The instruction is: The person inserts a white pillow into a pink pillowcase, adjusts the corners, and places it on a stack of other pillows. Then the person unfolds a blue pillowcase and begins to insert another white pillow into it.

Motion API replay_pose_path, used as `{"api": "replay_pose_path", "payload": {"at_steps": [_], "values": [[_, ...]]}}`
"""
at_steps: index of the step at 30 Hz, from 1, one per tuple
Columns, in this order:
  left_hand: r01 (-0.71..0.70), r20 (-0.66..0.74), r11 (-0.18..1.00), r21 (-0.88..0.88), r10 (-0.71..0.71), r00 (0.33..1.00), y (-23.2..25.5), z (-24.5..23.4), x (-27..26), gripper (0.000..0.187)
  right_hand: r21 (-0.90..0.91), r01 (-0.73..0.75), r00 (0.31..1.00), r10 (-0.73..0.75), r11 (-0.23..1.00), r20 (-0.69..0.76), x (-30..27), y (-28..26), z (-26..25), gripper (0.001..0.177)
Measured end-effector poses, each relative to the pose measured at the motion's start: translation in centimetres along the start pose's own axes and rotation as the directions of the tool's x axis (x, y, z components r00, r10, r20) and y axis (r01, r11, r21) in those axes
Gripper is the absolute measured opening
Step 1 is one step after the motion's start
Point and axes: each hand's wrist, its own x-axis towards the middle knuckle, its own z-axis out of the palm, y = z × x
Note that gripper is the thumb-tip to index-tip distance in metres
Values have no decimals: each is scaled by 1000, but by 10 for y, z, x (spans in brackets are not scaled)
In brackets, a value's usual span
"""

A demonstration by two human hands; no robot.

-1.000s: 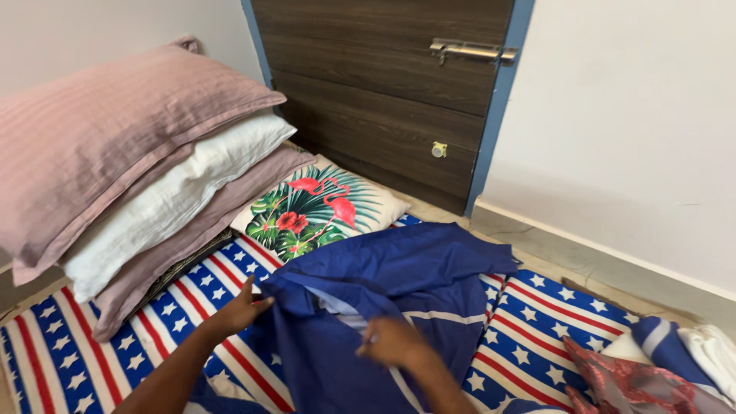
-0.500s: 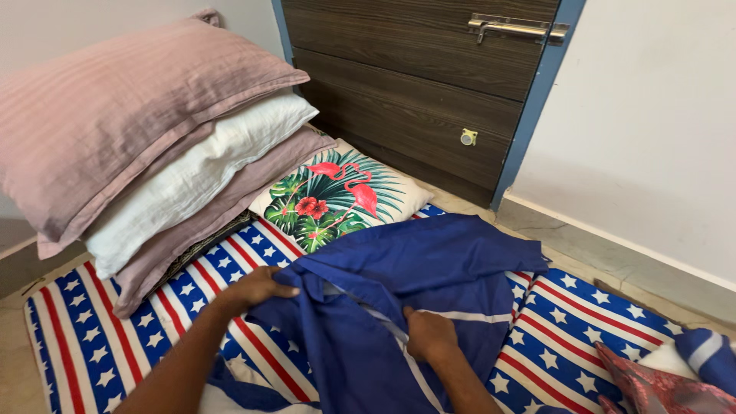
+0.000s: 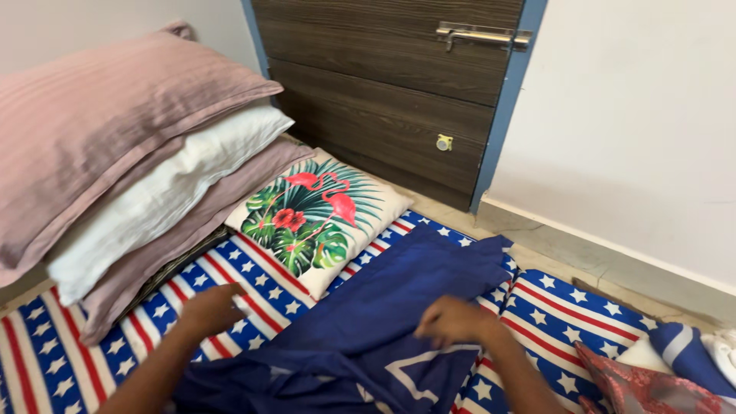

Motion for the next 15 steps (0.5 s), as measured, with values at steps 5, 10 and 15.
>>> {"api": "replay_pose_path", "payload": {"at_steps": [5,10,15], "values": [[-261,-37,962,-77,259,965,155,10,27,39,-54,-349,722,232,935,-652,-15,71,-71,45],[-397,-131,907,-144,380,916,270,26,92,43,-71,-273,624,121,959,-772,4,104,-94,68],[-311,-105,943,-117,299,948,313,60,143,66,119,-122,730,170,985,-662,26,116,-100,78]]}}
